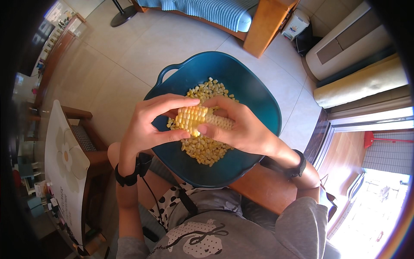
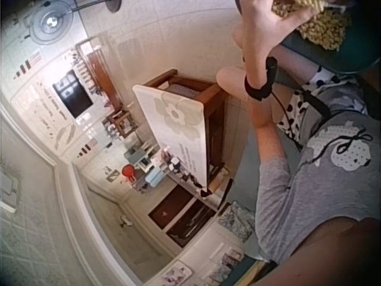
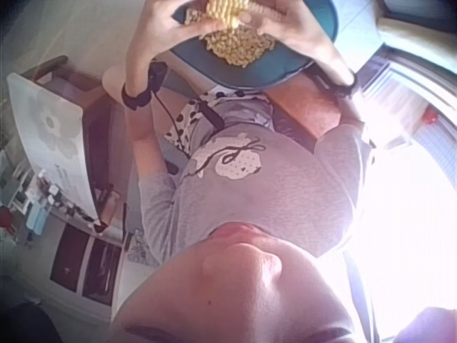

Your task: The person removes kernels from a cob of corn by hand, dropping them into a bowl.

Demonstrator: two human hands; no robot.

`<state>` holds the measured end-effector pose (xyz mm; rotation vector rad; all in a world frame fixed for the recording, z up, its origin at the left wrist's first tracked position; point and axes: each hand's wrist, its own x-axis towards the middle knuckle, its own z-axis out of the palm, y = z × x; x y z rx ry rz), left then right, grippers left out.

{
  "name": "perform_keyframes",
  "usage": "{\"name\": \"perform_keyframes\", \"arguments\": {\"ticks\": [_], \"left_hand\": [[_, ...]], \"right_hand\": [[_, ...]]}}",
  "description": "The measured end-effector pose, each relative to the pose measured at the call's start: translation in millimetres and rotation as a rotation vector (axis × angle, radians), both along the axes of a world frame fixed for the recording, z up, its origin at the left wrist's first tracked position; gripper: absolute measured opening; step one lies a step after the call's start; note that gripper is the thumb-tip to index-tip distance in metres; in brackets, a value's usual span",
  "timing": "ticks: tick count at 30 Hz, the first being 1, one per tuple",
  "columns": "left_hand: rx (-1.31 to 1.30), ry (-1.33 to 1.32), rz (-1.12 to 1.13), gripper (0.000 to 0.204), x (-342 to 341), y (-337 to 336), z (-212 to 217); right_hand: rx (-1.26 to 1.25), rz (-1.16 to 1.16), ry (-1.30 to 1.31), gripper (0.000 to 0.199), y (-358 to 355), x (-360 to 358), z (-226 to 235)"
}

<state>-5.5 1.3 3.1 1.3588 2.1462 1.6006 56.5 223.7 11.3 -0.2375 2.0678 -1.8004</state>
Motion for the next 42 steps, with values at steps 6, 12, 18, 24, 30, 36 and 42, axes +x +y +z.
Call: {"name": "perform_keyframes", "arguments": {"ticks": [6,12,18,24,30,36,42], "left_hand": [[-0.012,-0.075,-0.007,0.051,1,0,1],[-0.01,-0.114,-0.011,0.051,1,-2,0],[-0.011,-0.103,-0.011,0.052,0,-2,0],[-0.015,-0.087,-0.007,0.052,0,-1,-1],[-0.015,-0.044,-0.001,0.053,1,-1,-2],[0.015,-0.082,0.007,0.053,1,-1,-2],[0.048,-0.097,-0.008,0.053,-1,-3,-3]], "right_hand": [[-0.079,0.002,0.037,0.042,-1,0,-2],[-0.027,0.068,0.018,0.055,2,-1,0],[0.018,0.095,0.159,0.061,2,-2,-5],[-0.054,0.05,0.048,0.054,0,0,3],[0.024,0.029,-0.037,0.045,0,0,5],[-0.026,0.049,-0.029,0.041,0,0,5],[-0.102,0.068,-0.104,0.04,3,0,3]]}}
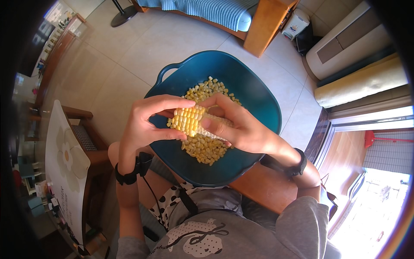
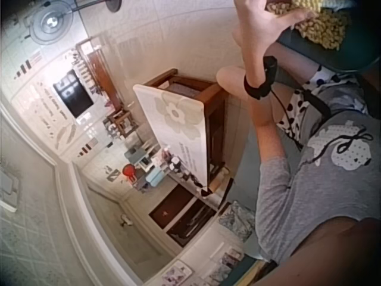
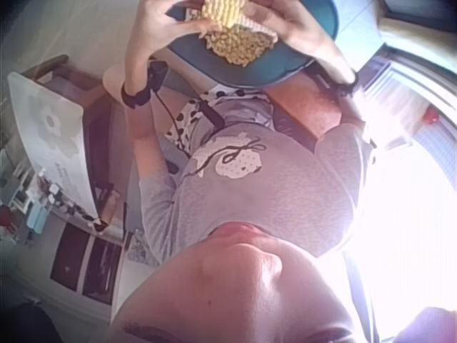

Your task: The person removes kernels from a cob of corn by hand, dropping them into a bowl.

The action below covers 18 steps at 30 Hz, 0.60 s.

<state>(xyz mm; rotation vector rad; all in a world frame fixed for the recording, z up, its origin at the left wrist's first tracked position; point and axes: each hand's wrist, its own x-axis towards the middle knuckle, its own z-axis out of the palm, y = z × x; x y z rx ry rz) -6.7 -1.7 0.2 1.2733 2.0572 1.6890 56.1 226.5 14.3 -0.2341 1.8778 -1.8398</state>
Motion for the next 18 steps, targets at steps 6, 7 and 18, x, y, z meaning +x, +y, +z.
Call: {"name": "perform_keyframes", "arguments": {"ticks": [6,7,18], "left_hand": [[0.012,0.025,0.005,0.053,-1,0,-1],[0.001,0.033,0.007,0.053,-1,1,-2],[-0.065,-0.009,0.047,0.047,3,2,4]], "right_hand": [[-0.035,0.023,0.092,0.043,0,0,-5],[-0.034,0.033,0.177,0.046,0,0,-8],[0.196,0.064,0.274,0.064,-1,-1,-4]]}}
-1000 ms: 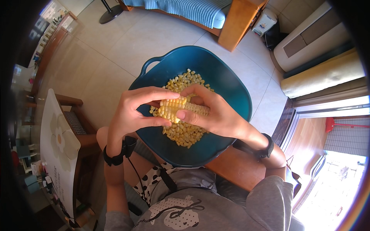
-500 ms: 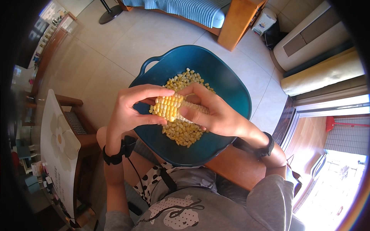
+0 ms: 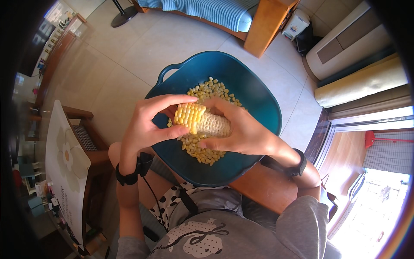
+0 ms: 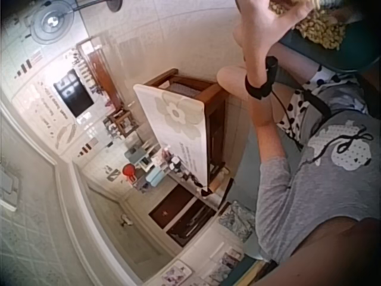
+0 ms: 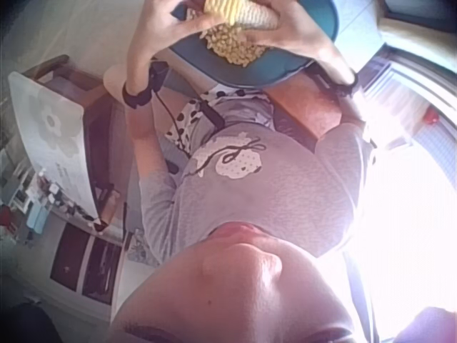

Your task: The person removes kernels from a cob of corn by hand, dropping them into a bowl.

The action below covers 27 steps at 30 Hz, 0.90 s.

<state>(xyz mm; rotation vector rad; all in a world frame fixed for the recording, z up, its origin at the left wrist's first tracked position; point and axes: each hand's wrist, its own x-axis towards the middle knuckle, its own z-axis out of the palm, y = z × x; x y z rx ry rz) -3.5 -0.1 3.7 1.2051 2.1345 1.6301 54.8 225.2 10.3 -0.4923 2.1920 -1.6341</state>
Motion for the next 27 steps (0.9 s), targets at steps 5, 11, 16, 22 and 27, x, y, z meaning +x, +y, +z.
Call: {"name": "perform_keyframes", "arguments": {"ticks": [5,11,16,22,27], "left_hand": [[-0.002,0.01,0.015,0.047,-1,1,-1],[-0.011,0.062,-0.045,0.049,0,0,-3],[-0.002,0.158,-0.061,0.048,-2,1,-4],[0.019,0.106,-0.058,0.052,-5,2,-1],[-0.029,0.023,-0.048,0.05,-2,2,-2]], "right_hand": [[0.032,-0.026,0.234,0.055,2,1,-10],[-0.139,-0.085,-0.372,0.055,2,0,6],[-0.089,-0.079,-0.277,0.05,0,1,-1],[-0.143,-0.085,-0.006,0.043,-2,3,-13],[-0.093,-0.084,-0.004,0.041,-2,3,-11]]}}
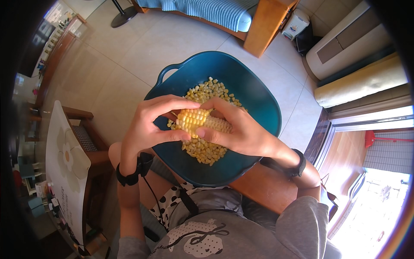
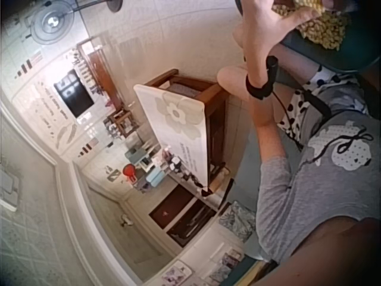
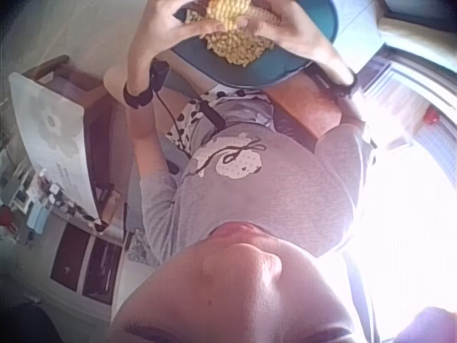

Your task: The person removes kernels from a cob of corn by hand, dropping them into a bowl.

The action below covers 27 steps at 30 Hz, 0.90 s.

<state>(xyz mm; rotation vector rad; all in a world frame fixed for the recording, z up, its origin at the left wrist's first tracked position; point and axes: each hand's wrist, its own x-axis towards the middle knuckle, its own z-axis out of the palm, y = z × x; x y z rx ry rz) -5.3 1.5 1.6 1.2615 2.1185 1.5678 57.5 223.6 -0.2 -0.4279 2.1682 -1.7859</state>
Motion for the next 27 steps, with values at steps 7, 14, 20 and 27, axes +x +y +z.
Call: {"name": "perform_keyframes", "arguments": {"ticks": [7,14,20,27], "left_hand": [[0.038,-0.006,0.021,0.048,-1,-2,1],[0.045,0.01,0.026,0.048,-2,-3,-1],[0.049,0.011,0.023,0.049,-2,-2,-1],[0.064,0.045,0.006,0.048,-2,-2,-2]], "right_hand": [[-0.038,-0.003,-0.004,0.04,-2,1,5],[-0.071,0.004,-0.076,0.044,-1,0,7],[0.03,0.092,0.07,0.055,2,-2,4],[-0.058,-0.022,-0.144,0.057,-2,-1,7]]}}
